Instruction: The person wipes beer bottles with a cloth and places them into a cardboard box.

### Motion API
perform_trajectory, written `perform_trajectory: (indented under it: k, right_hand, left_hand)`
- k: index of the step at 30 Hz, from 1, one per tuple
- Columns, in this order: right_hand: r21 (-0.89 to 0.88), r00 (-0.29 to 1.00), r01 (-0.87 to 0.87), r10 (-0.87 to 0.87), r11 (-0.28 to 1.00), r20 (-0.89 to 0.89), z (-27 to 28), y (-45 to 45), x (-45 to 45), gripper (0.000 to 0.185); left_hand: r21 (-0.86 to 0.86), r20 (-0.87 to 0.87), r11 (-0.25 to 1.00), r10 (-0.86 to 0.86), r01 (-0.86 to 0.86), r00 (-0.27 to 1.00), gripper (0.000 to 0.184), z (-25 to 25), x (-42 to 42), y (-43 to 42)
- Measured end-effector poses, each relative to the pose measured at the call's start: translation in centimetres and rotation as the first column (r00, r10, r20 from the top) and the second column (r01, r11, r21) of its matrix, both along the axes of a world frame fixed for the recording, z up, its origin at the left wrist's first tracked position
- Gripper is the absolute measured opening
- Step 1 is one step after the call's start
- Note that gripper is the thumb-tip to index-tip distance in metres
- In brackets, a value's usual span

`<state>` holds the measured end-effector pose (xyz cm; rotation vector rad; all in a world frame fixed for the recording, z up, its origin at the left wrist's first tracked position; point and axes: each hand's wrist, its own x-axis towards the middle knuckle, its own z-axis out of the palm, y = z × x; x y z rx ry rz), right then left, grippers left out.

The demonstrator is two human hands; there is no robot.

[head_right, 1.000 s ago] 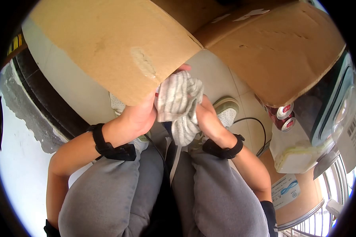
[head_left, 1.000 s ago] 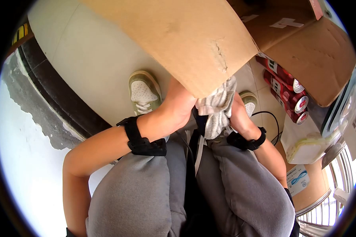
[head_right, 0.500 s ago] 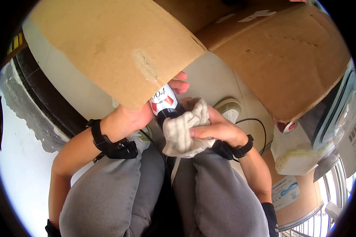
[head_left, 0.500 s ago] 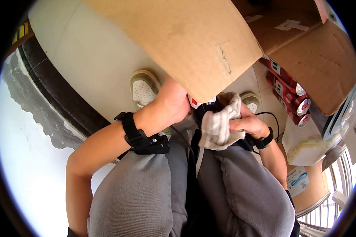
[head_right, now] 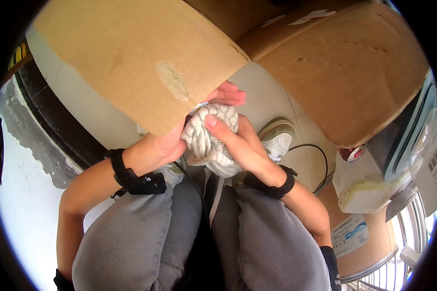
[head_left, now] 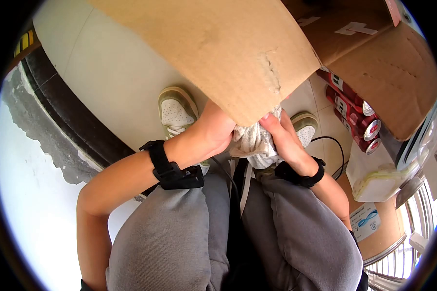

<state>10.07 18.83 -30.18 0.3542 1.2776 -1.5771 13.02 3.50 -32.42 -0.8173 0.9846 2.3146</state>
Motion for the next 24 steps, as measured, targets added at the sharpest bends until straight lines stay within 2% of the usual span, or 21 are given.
perform_trajectory:
  k: [4,7,9,11,13,14,17,20,21,23,24]
  right_hand:
    - [-0.114,0.995,-0.038,0.048,0.993,0.091,-0.4,1.3,-0.2,0.041]
    - [-0.188,0.990,-0.094,0.112,0.978,0.090,-0.3,2.2,-0.6,0.043]
    - [-0.251,0.982,-0.149,0.173,0.956,0.074,-0.3,2.7,-1.1,0.048]
    - [-0.233,0.978,-0.178,0.198,0.956,0.063,-0.3,3.3,-1.1,0.058]
    - [-0.266,0.979,-0.187,0.203,0.946,0.033,-0.6,3.7,-0.7,0.062]
    - [-0.255,0.949,-0.278,0.306,0.926,0.077,-1.0,4.5,-0.7,0.069]
    - [-0.191,0.903,-0.405,0.424,0.894,0.067,-1.0,4.8,-0.3,0.074]
    - [-0.190,0.897,-0.414,0.435,0.890,0.083,-1.6,5.3,0.8,0.072]
    - [-0.191,0.902,-0.402,0.423,0.896,0.088,-1.5,5.3,0.9,0.071]
    - [-0.187,0.891,-0.444,0.454,0.876,0.008,-1.0,5.3,0.6,0.066]
    - [-0.148,0.882,-0.471,0.470,0.870,-0.043,-0.9,5.4,0.6,0.064]
  left_hand:
    - [0.051,0.069,0.994,0.089,-0.093,0.994,0.053,-0.9,0.7,0.3]
    - [0.108,0.120,0.985,0.121,-0.134,0.985,0.050,-0.9,0.6,0.2]
    - [0.138,0.085,0.982,0.117,-0.128,0.990,0.049,-0.6,0.3,0.0]
    - [0.165,-0.011,0.981,0.104,-0.101,0.994,0.048,0.1,-0.5,-0.5]
    - [0.127,0.011,0.987,0.097,-0.098,0.995,0.045,0.7,-0.9,-0.8]
    - [0.107,0.023,0.990,0.093,-0.095,0.995,0.044,0.9,-0.9,-1.0]
    - [0.141,-0.031,0.982,0.129,-0.123,0.991,0.036,1.1,-0.8,-1.3]
    - [0.023,-0.095,0.990,0.144,-0.142,0.985,0.030,0.8,-0.6,-1.2]
    - [0.043,-0.086,0.987,0.155,-0.152,0.984,0.030,0.6,-0.5,-1.4]
    - [0.096,-0.070,0.980,0.180,-0.173,0.981,0.031,0.7,-0.7,-1.6]
    - [0.026,-0.098,0.990,0.141,-0.139,0.985,0.032,1.1,-0.9,-1.5]
